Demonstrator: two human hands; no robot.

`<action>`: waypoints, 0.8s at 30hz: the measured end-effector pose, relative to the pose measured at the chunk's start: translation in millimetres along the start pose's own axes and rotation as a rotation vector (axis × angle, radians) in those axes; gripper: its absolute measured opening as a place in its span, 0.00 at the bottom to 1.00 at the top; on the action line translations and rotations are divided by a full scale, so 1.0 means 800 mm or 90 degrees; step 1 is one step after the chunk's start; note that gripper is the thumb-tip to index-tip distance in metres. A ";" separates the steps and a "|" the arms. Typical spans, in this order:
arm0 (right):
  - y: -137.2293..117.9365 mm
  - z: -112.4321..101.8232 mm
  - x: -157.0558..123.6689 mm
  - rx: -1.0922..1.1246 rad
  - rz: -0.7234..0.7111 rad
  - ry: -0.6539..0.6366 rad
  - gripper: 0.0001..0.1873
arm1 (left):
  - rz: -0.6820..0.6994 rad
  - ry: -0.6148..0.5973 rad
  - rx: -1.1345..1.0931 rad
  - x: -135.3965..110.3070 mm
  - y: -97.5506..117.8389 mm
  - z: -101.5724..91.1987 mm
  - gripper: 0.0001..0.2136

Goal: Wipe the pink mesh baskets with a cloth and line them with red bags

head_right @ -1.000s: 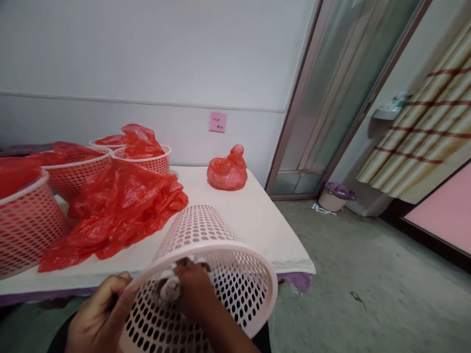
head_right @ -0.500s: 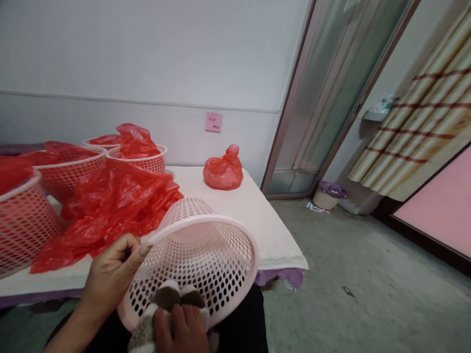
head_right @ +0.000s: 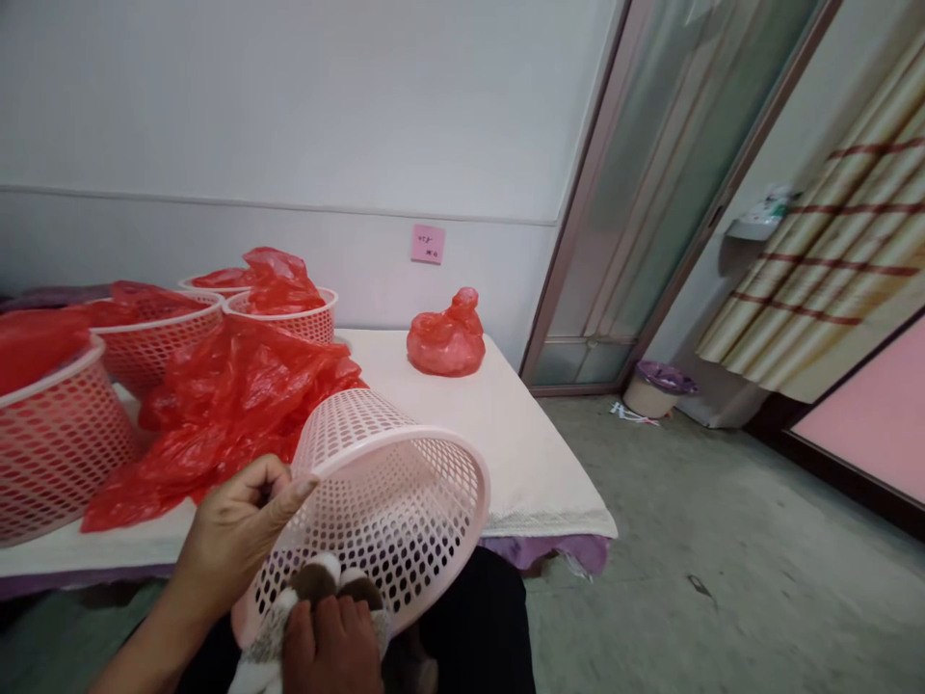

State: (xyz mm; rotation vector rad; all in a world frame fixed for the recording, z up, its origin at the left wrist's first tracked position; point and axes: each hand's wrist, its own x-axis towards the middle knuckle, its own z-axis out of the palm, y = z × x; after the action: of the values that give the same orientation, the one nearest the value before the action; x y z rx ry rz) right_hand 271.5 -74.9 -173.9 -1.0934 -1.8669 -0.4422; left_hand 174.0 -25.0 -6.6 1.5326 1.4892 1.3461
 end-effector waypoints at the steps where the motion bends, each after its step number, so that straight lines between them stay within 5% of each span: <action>1: -0.002 -0.001 0.003 -0.002 -0.003 0.013 0.11 | -0.003 0.003 -0.006 0.000 -0.001 -0.002 0.22; 16: -0.028 0.007 0.015 0.047 0.017 0.005 0.08 | -0.047 0.015 -0.060 0.010 0.009 -0.026 0.23; 20: -0.029 -0.004 0.032 0.062 0.040 0.036 0.10 | -0.049 0.014 -0.042 -0.010 0.006 -0.036 0.18; 24: -0.006 -0.034 0.059 0.150 0.160 0.039 0.08 | -0.118 0.049 -0.131 -0.062 -0.040 -0.029 0.19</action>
State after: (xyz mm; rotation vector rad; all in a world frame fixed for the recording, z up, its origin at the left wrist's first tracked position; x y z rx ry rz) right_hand 271.8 -71.8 -119.7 -1.1210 -1.6531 -0.1072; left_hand 148.5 -71.8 -41.4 1.1974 1.4499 1.4119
